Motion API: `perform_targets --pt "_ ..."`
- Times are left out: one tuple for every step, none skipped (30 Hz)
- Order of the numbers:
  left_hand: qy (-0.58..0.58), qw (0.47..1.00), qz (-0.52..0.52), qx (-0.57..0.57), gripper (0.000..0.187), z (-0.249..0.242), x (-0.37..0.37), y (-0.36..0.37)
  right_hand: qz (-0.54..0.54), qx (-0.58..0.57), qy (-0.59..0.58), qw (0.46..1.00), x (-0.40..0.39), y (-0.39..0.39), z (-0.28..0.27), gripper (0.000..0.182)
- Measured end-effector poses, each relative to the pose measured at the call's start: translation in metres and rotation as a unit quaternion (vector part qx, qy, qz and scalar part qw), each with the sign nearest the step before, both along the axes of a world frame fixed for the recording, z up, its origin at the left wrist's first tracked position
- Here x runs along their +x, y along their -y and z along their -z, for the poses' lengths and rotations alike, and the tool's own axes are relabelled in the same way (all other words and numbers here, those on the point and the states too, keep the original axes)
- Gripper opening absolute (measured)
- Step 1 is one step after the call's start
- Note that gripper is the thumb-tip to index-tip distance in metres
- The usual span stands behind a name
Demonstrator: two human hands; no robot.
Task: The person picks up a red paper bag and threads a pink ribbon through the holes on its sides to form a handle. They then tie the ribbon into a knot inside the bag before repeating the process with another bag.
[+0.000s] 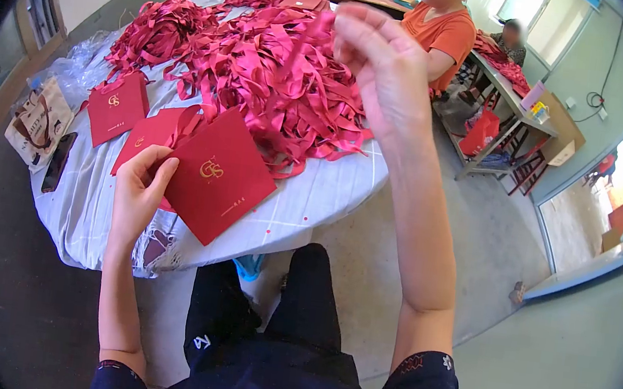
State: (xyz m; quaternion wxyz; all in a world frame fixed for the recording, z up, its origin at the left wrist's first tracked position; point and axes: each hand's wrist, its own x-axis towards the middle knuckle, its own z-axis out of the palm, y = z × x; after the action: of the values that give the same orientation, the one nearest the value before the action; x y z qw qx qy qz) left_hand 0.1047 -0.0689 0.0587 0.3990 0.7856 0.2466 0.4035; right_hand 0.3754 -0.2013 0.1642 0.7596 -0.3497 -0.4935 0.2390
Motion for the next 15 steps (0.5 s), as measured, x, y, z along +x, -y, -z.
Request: perform_targets --pt "0.003 0.999 -0.021 0.027 0.010 -0.001 0.001 0.003 0.003 -0.001 0.000 1.000 0.002 0.001 -0.007 0.023" --pt "0.003 0.999 -0.019 0.026 0.010 -0.002 0.002 0.005 0.009 0.037 -0.005 0.999 0.002 0.003 -0.015 0.023" --pt "-0.003 0.999 -0.029 0.046 0.010 -0.003 0.002 0.006 0.013 0.074 -0.010 0.997 0.001 0.004 -0.023 0.024" --pt "-0.009 0.997 -0.040 0.066 0.009 -0.005 0.002 0.007 0.097 0.096 -0.016 0.990 -0.003 0.005 -0.032 0.021" --pt "-0.010 0.997 -0.040 0.066 0.009 -0.007 0.002 0.009 0.097 0.096 -0.017 0.991 -0.010 0.008 -0.039 0.021" --pt "-0.023 0.996 -0.045 0.077 0.010 -0.009 0.002 0.010 0.102 0.113 0.001 0.988 -0.021 0.014 -0.043 0.016" --pt "-0.036 0.994 -0.049 0.088 0.010 -0.009 0.002 0.011 0.107 0.129 0.018 0.986 -0.032 0.020 -0.045 0.011" --pt "-0.037 0.994 -0.049 0.086 0.010 -0.008 0.004 0.011 0.110 0.133 0.027 0.985 -0.040 0.026 -0.045 0.010" --pt "-0.027 0.996 -0.039 0.079 0.010 -0.006 0.005 0.010 0.107 0.131 0.026 0.985 -0.043 0.029 -0.041 0.010" --pt "-0.018 0.997 -0.032 0.072 0.011 -0.006 0.006 0.008 0.071 0.127 0.040 0.989 -0.046 0.029 -0.036 0.012" --pt "-0.019 0.997 -0.040 0.071 0.011 -0.007 0.005 0.008 0.032 0.124 0.052 0.990 -0.049 0.028 -0.030 0.014" --pt "-0.032 0.997 -0.024 0.059 0.011 -0.009 0.006 0.009 0.053 0.073 0.088 0.992 -0.052 0.029 -0.022 0.012" --pt "-0.045 0.998 -0.008 0.046 0.011 -0.011 0.005 0.009 -0.036 0.048 0.098 0.993 -0.050 0.025 -0.011 0.011" --pt "-0.042 0.998 0.015 0.040 0.013 -0.010 0.005 0.006 -0.072 0.004 0.090 0.993 -0.053 0.022 0.001 0.011" --pt "-0.043 0.998 0.007 0.037 0.013 -0.009 0.004 0.004 -0.106 -0.041 0.083 0.990 -0.059 0.021 0.012 0.011"
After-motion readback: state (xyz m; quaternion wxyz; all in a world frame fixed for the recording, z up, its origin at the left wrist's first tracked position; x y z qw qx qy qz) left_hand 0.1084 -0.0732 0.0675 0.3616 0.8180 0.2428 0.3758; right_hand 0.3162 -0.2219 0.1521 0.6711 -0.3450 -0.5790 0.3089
